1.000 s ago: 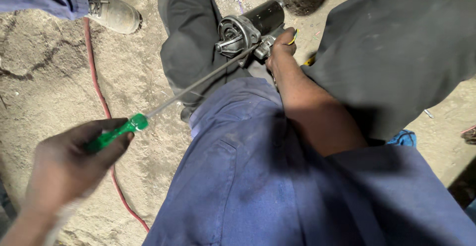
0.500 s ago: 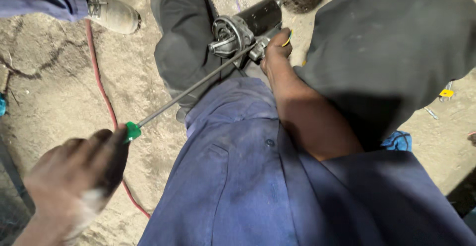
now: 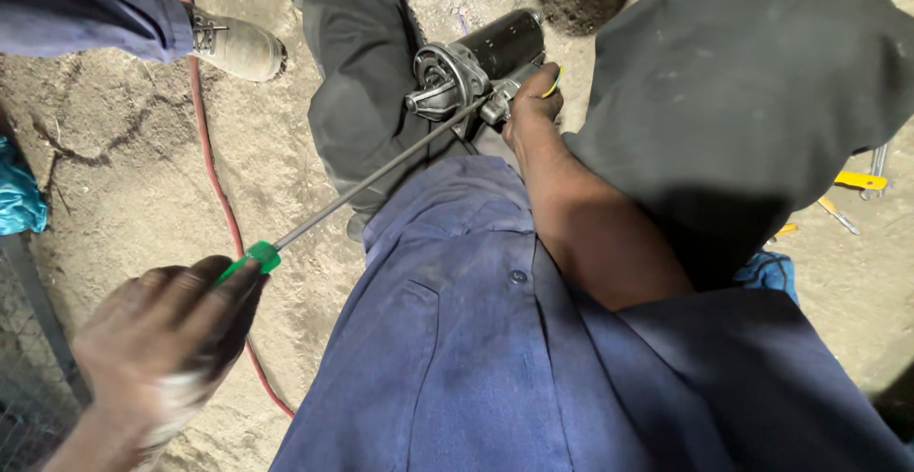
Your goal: The person sits on the floor and uses a screwdriver and pliers to disassemble and adjust a small electric motor. They remove the housing, manipulate internal components, and reassemble the unit.
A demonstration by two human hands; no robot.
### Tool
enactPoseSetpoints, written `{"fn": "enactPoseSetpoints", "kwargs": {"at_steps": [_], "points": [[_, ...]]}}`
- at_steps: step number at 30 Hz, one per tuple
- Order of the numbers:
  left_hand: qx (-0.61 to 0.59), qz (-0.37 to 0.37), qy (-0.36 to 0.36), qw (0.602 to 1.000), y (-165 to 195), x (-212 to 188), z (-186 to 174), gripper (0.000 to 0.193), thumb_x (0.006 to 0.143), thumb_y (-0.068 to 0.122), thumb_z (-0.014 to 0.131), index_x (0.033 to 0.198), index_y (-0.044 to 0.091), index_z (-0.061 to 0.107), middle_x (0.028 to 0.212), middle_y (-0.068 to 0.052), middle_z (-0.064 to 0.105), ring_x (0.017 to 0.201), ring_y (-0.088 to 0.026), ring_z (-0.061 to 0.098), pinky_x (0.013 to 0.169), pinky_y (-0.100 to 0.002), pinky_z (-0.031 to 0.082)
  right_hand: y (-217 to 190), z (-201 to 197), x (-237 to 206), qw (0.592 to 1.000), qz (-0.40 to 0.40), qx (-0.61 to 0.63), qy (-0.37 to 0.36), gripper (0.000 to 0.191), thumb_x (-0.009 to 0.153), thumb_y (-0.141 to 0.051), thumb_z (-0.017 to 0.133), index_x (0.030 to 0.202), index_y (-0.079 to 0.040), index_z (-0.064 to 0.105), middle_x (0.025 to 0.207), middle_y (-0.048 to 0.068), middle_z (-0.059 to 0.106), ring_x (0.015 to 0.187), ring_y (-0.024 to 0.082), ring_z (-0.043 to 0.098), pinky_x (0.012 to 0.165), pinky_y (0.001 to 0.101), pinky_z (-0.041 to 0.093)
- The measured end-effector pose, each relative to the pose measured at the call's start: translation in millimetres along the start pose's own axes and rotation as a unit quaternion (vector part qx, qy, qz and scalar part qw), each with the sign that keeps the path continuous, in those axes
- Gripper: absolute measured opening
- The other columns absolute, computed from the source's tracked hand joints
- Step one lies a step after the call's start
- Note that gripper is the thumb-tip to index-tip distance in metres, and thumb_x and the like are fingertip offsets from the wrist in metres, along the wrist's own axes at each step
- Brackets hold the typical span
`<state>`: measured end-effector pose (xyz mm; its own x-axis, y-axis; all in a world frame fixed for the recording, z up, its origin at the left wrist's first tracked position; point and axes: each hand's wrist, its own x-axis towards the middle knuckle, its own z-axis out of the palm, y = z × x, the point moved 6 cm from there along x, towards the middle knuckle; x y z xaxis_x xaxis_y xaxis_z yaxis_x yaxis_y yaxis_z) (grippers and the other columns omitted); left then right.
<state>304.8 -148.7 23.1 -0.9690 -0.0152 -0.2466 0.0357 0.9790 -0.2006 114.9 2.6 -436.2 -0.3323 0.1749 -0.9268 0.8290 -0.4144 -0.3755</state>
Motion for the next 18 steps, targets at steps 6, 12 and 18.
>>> {"fn": "enactPoseSetpoints", "kwargs": {"at_steps": [6, 12, 18], "points": [[-0.376, -0.557, -0.416, 0.613, -24, -18, 60, 0.031, 0.095, 0.038, 0.078, 0.114, 0.014, 0.082, 0.080, -0.019, 0.080, 0.060, -0.025, 0.072, 0.055, -0.035, 0.059, 5, 2, 7, 1.000, -0.009, -0.012, 0.003, 0.069, 0.088, -0.055, 0.047, 0.123, 0.003, 0.062, 0.115, 0.015, 0.067, 0.095, 0.028, 0.067, 0.081, 0.0445, 0.056], [0.136, 0.036, -0.028, 0.990, 4, 4, 5, 0.031, 0.094, 0.033, 0.072, 0.118, 0.014, 0.080, 0.097, -0.006, 0.080, 0.071, -0.015, 0.069, 0.057, -0.026, 0.051, 8, 1, 10, 1.000, -0.014, -0.015, 0.010, 0.071, 0.089, -0.057, 0.047, 0.124, 0.003, 0.062, 0.117, 0.015, 0.066, 0.098, 0.027, 0.067, 0.084, 0.0433, 0.055], [-0.390, -0.637, -0.354, 0.563, -37, -34, 67, 0.029, 0.097, 0.041, 0.065, 0.119, 0.028, 0.078, 0.088, -0.016, 0.080, 0.061, -0.030, 0.074, 0.044, -0.036, 0.045, 13, 1, 13, 0.999, -0.020, -0.025, 0.017, 0.072, 0.089, -0.058, 0.047, 0.125, 0.003, 0.062, 0.120, 0.014, 0.066, 0.100, 0.027, 0.066, 0.086, 0.0421, 0.055]]}}
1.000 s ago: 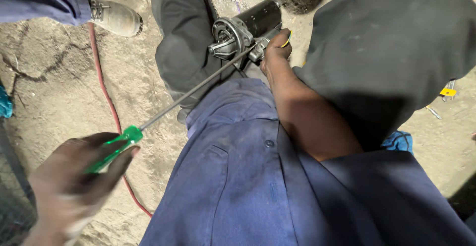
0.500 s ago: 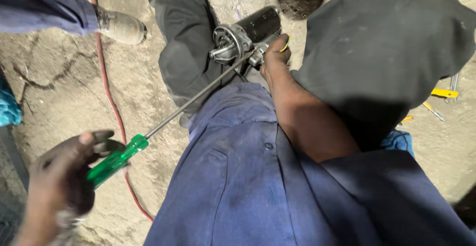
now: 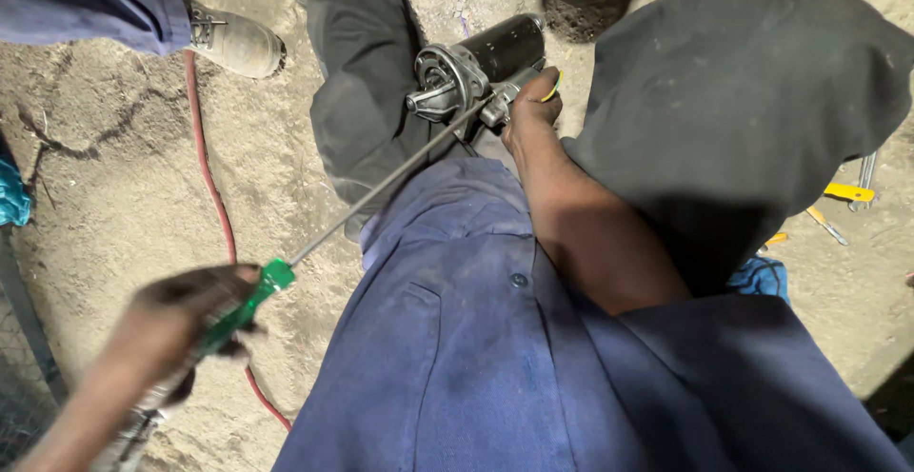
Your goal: The person sits on the floor and uses a screwdriver and pliers to disassemble and adjust a small electric motor. They remove the housing, manipulate internal components, and reassemble the unit.
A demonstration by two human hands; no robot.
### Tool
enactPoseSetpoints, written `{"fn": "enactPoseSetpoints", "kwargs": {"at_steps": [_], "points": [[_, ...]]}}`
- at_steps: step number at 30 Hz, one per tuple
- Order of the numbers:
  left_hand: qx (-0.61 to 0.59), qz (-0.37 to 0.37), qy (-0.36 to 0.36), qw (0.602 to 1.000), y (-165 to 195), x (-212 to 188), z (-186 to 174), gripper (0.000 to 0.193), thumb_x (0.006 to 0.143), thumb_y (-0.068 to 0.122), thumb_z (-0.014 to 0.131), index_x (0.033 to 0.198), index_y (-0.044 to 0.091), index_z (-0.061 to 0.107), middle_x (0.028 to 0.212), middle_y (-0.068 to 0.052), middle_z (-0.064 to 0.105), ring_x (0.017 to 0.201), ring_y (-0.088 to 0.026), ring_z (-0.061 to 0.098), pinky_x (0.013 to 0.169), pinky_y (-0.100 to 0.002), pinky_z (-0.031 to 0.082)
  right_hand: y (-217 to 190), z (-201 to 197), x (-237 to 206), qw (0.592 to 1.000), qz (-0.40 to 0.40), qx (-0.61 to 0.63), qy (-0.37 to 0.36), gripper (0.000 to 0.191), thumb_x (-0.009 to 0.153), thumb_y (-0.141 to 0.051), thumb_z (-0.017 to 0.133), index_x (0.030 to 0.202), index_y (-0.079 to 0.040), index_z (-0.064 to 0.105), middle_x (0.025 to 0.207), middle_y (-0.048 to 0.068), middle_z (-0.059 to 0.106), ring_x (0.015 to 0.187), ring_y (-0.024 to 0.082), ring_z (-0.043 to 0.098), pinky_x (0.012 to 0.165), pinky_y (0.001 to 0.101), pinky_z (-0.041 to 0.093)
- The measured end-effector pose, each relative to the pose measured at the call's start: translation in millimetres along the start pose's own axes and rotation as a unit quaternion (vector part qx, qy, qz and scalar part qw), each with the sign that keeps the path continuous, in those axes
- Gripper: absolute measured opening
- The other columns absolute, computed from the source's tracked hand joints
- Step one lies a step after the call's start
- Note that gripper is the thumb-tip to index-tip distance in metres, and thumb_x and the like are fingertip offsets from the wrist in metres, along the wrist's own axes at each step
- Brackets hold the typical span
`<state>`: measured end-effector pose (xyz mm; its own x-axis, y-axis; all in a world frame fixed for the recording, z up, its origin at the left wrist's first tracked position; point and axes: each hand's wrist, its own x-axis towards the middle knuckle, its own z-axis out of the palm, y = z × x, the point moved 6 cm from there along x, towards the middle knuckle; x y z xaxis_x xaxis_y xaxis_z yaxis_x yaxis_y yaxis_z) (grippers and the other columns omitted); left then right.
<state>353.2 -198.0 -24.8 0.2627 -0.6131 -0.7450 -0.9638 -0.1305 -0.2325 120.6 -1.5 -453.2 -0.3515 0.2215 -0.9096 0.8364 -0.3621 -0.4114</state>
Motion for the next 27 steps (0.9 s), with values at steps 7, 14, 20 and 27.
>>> {"fn": "enactPoseSetpoints", "kwargs": {"at_steps": [7, 14, 20, 27], "points": [[0.360, 0.562, 0.326, 0.670, 31, -53, 2, 0.027, 0.092, 0.036, 0.074, 0.110, 0.016, 0.081, 0.093, -0.003, 0.079, 0.060, -0.012, 0.065, 0.053, -0.027, 0.049, 2, 2, 3, 1.000, 0.006, 0.014, -0.011, 0.072, 0.089, -0.057, 0.048, 0.125, 0.003, 0.063, 0.121, 0.014, 0.067, 0.102, 0.027, 0.067, 0.087, 0.0421, 0.055], [0.322, 0.595, 0.341, 0.653, 21, -55, 3, 0.026, 0.091, 0.033, 0.077, 0.106, 0.013, 0.080, 0.093, -0.003, 0.079, 0.070, -0.010, 0.068, 0.057, -0.027, 0.050, 2, 3, 6, 1.000, -0.006, 0.002, -0.021, 0.071, 0.089, -0.057, 0.048, 0.122, 0.004, 0.065, 0.116, 0.015, 0.069, 0.096, 0.026, 0.068, 0.082, 0.0422, 0.056], [0.119, 0.160, 0.052, 0.979, 10, 4, -7, 0.031, 0.090, 0.033, 0.078, 0.109, 0.008, 0.081, 0.091, -0.016, 0.079, 0.066, -0.024, 0.062, 0.050, -0.034, 0.048, 2, 4, 8, 0.999, -0.011, -0.010, -0.030, 0.070, 0.089, -0.056, 0.049, 0.120, 0.004, 0.066, 0.112, 0.015, 0.071, 0.092, 0.026, 0.069, 0.078, 0.0422, 0.057], [0.397, 0.608, 0.345, 0.595, 40, -74, -4, 0.027, 0.091, 0.033, 0.072, 0.113, 0.017, 0.076, 0.096, -0.005, 0.080, 0.070, -0.016, 0.067, 0.050, -0.033, 0.047, 1, 6, 7, 0.999, -0.027, -0.006, -0.046, 0.069, 0.090, -0.055, 0.050, 0.117, 0.005, 0.068, 0.107, 0.015, 0.073, 0.086, 0.025, 0.070, 0.074, 0.0421, 0.058]]}}
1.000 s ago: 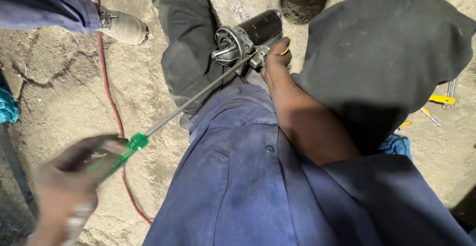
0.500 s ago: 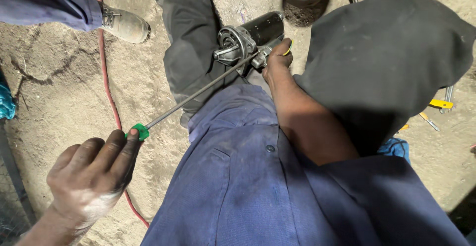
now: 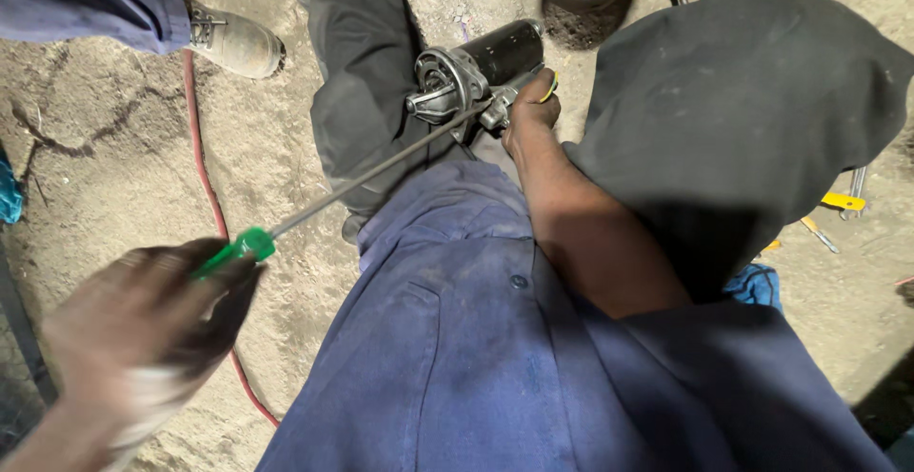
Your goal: The person sits on the floor and uses a screwdriver and pliers to disassemble and adjust a small electric motor. They remove the housing, manipulate internal components, and reassemble the unit.
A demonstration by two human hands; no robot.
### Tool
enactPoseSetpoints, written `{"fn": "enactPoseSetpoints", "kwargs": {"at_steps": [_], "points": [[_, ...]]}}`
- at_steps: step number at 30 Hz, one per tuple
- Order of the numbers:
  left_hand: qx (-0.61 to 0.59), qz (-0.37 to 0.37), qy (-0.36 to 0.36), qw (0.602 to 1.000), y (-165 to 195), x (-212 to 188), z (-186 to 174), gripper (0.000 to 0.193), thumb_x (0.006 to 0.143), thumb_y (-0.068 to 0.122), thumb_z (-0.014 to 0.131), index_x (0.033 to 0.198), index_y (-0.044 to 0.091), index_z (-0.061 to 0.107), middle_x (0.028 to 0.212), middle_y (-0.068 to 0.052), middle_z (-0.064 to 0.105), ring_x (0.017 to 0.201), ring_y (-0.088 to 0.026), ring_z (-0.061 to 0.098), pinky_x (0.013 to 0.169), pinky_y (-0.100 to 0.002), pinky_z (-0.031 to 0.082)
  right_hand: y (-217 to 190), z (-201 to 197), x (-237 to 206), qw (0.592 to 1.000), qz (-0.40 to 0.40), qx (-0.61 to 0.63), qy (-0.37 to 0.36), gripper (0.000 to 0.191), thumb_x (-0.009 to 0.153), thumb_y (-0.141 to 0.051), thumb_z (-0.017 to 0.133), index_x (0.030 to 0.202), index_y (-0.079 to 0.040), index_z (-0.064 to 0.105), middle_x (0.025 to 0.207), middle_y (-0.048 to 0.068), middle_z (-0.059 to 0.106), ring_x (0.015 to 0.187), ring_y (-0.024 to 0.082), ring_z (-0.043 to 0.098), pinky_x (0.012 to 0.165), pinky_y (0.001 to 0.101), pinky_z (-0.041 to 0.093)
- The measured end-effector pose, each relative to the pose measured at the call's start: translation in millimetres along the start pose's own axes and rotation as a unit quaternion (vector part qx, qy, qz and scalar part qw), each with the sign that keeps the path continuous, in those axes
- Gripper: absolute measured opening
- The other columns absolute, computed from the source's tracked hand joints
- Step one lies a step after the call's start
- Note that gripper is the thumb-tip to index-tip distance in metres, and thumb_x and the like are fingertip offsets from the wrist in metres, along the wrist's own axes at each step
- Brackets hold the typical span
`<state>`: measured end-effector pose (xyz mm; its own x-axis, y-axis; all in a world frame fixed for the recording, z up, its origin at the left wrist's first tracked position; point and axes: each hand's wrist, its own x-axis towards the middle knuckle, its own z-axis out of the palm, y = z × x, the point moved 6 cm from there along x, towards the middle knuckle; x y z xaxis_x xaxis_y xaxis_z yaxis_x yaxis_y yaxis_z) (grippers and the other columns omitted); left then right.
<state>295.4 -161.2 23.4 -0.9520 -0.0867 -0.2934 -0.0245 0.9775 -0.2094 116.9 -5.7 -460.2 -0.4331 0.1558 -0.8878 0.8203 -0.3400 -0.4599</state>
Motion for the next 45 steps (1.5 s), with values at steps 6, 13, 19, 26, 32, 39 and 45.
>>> {"fn": "enactPoseSetpoints", "kwargs": {"at_steps": [6, 13, 19, 26, 32, 39, 45], "points": [[-0.294, -0.495, -0.503, 0.645, -23, -26, 61, 0.039, 0.096, 0.046, 0.065, 0.107, 0.013, 0.083, 0.080, -0.024, 0.076, 0.059, -0.028, 0.067, 0.046, -0.034, 0.051, 1, -2, 1, 1.000, 0.006, -0.016, 0.016, 0.070, 0.090, -0.058, 0.049, 0.117, 0.005, 0.065, 0.106, 0.014, 0.072, 0.086, 0.026, 0.069, 0.073, 0.0430, 0.057], [-0.224, -0.126, 0.002, 0.966, -13, -3, 6, 0.025, 0.100, 0.038, 0.066, 0.109, 0.018, 0.078, 0.091, -0.007, 0.081, 0.072, -0.020, 0.075, 0.060, -0.034, 0.057, 0, -2, 1, 1.000, 0.004, -0.018, 0.019, 0.071, 0.090, -0.059, 0.049, 0.119, 0.004, 0.064, 0.107, 0.015, 0.071, 0.087, 0.026, 0.068, 0.072, 0.0438, 0.056], [-0.246, -0.435, -0.393, 0.772, -29, -28, 71, 0.036, 0.096, 0.039, 0.070, 0.120, 0.013, 0.076, 0.087, -0.019, 0.078, 0.061, -0.025, 0.069, 0.053, -0.036, 0.054, 3, 0, -1, 1.000, 0.001, -0.019, 0.022, 0.073, 0.091, -0.061, 0.049, 0.120, 0.004, 0.064, 0.108, 0.016, 0.071, 0.087, 0.026, 0.067, 0.071, 0.0443, 0.055], [-0.397, -0.333, 0.004, 0.855, -24, -10, 21, 0.031, 0.091, 0.037, 0.072, 0.112, 0.014, 0.075, 0.092, -0.004, 0.079, 0.075, -0.012, 0.075, 0.064, -0.028, 0.062, 4, -5, -1, 0.999, 0.010, -0.018, 0.048, 0.071, 0.090, -0.060, 0.052, 0.118, 0.004, 0.066, 0.106, 0.015, 0.072, 0.087, 0.025, 0.067, 0.072, 0.0434, 0.055], [-0.193, -0.417, -0.346, 0.818, -26, -19, 56, 0.037, 0.093, 0.047, 0.069, 0.120, 0.025, 0.080, 0.080, -0.012, 0.079, 0.057, -0.022, 0.066, 0.049, -0.031, 0.048, 0, -3, -4, 0.999, 0.007, -0.027, 0.019, 0.070, 0.090, -0.058, 0.049, 0.114, 0.005, 0.068, 0.103, 0.013, 0.072, 0.085, 0.024, 0.066, 0.072, 0.0434, 0.055], [-0.158, -0.318, -0.176, 0.918, -35, -20, 57, 0.028, 0.100, 0.038, 0.071, 0.116, 0.018, 0.081, 0.091, -0.015, 0.079, 0.063, -0.021, 0.064, 0.046, -0.032, 0.041, -5, -2, -8, 1.000, -0.003, -0.022, 0.021, 0.070, 0.091, -0.057, 0.047, 0.116, 0.005, 0.068, 0.107, 0.014, 0.072, 0.089, 0.025, 0.068, 0.074, 0.0426, 0.057], [-0.162, -0.438, -0.429, 0.773, -39, -50, 83, 0.034, 0.094, 0.043, 0.071, 0.121, 0.022, 0.076, 0.086, -0.021, 0.078, 0.062, -0.024, 0.071, 0.049, -0.027, 0.048, 0, -2, -4, 0.999, -0.006, -0.031, 0.026, 0.069, 0.091, -0.056, 0.047, 0.118, 0.004, 0.067, 0.109, 0.015, 0.072, 0.092, 0.026, 0.069, 0.076, 0.0423, 0.057]]}}
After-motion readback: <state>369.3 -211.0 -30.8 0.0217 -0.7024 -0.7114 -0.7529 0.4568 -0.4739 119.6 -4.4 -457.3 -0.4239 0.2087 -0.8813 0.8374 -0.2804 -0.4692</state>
